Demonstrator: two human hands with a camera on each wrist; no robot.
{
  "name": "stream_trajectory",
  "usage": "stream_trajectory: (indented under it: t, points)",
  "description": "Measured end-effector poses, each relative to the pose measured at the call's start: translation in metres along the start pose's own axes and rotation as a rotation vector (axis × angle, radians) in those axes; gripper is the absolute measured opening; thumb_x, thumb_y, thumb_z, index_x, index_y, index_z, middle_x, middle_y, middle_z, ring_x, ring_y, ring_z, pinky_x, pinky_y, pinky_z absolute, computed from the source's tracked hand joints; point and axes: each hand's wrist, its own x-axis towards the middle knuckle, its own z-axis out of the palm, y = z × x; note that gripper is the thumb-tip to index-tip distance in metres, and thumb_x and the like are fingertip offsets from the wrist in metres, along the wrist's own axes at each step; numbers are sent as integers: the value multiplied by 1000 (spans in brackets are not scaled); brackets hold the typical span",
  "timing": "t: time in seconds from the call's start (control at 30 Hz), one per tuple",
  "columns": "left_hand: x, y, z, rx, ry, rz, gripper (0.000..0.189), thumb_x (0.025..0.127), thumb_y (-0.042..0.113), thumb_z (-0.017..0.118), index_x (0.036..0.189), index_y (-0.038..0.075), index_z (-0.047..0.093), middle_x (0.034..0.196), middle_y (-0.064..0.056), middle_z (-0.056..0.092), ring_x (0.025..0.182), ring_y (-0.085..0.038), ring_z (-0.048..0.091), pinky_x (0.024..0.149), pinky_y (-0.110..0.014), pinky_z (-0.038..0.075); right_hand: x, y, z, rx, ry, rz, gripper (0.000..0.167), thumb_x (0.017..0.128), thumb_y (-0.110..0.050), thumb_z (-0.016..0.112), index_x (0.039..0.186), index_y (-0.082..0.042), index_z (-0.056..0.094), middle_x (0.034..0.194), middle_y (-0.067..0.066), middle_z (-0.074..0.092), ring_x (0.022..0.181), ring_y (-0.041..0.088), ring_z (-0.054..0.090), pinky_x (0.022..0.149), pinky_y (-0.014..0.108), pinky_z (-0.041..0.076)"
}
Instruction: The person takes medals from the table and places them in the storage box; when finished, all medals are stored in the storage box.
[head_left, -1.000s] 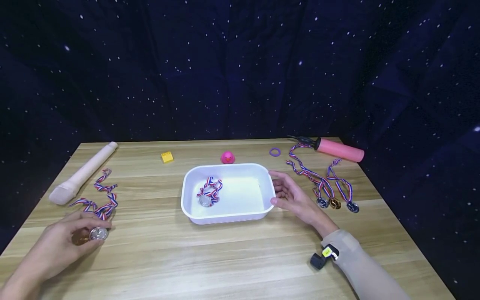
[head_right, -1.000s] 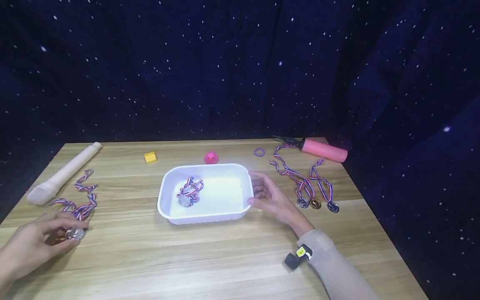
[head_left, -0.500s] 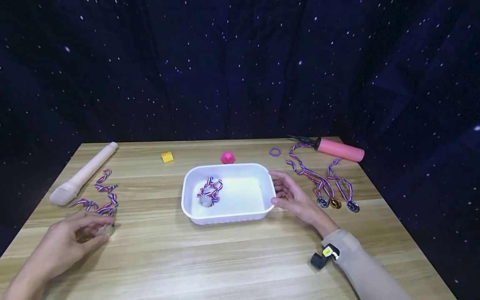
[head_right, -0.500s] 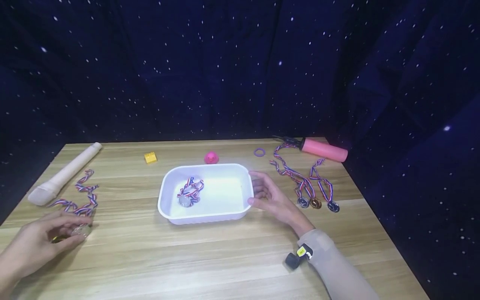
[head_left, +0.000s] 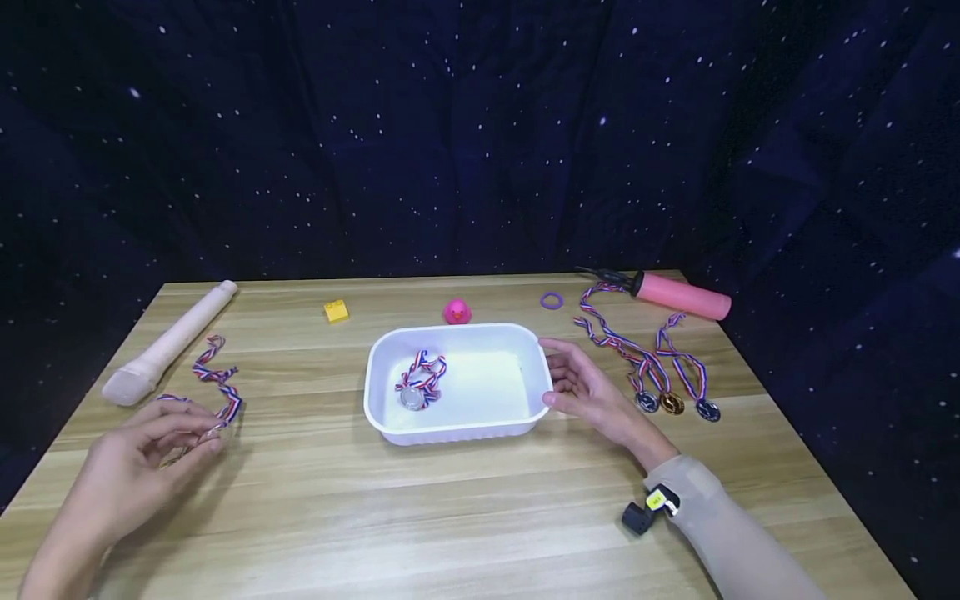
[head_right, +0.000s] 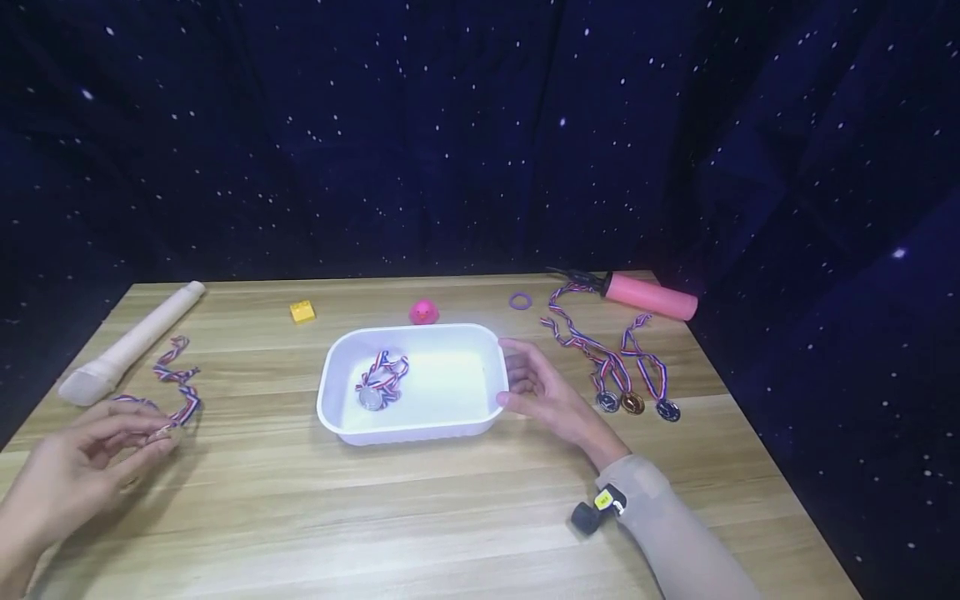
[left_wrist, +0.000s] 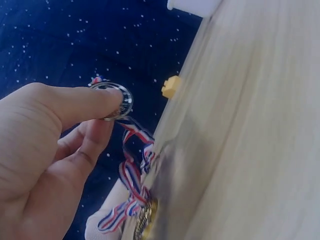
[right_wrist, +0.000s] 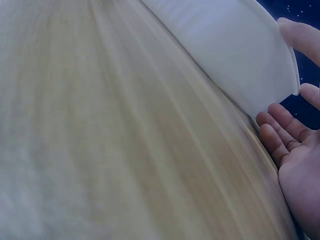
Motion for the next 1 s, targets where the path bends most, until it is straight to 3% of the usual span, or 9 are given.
stream_trajectory:
  t: [0.1,0.17,0.33,0.4,0.53,0.67,0.9,1.0]
  points:
    - [4,4,1,-34,21,-56,36,76,-28,86,100,-3,82,108,-2,75,107,3,68,88,-6,57,1,0,0,0,0,0,80,99,-6,79,169,-13,41,147,27,59,126,42,60,109,31,57]
    - [5,8,-1,1,24,-95,30,81,-21,88,102,-1,83,107,5,78,101,6,69,85,-6,57,1,0,0,0,-1,1,80,100,-6,79,169,-14,41,147,27,59,127,42,60,109,31,57]
    - [12,21,-5,91,-3,-194,19,91,1,91,108,7,85,98,25,78,77,6,69,58,-13,51,1,-1,0,-5,2,5,80,99,-7,79,169,-14,41,148,27,60,127,42,61,109,32,58]
    - [16,26,-6,97,-11,-212,18,94,6,90,111,8,85,94,27,78,70,3,66,50,-19,47,1,0,-1,-5,4,6,80,99,-7,79,169,-13,41,147,27,60,127,42,61,109,32,58]
    - [26,33,-5,102,8,-200,18,95,7,89,112,6,83,91,29,76,66,0,66,50,-17,49,0,1,-1,-4,5,8,81,98,-7,80,169,-14,41,147,26,60,126,41,61,108,31,58]
    - [35,40,0,28,21,-193,19,97,3,85,115,-1,80,88,23,78,67,1,73,55,-15,56,0,2,-1,-4,4,7,80,99,-7,79,169,-14,41,147,26,60,127,41,61,109,31,58]
    - [51,55,8,-99,19,-208,17,103,3,78,119,-4,76,84,-4,84,69,-8,80,55,-22,62,0,2,-1,-6,4,7,81,99,-7,79,169,-14,41,147,27,59,127,41,61,109,31,58]
    - [58,62,11,-116,57,-214,17,103,4,80,117,-5,76,84,-6,84,68,-10,81,56,-23,63,-1,2,-1,-6,2,7,80,99,-7,79,169,-13,41,148,26,59,128,42,61,109,31,58]
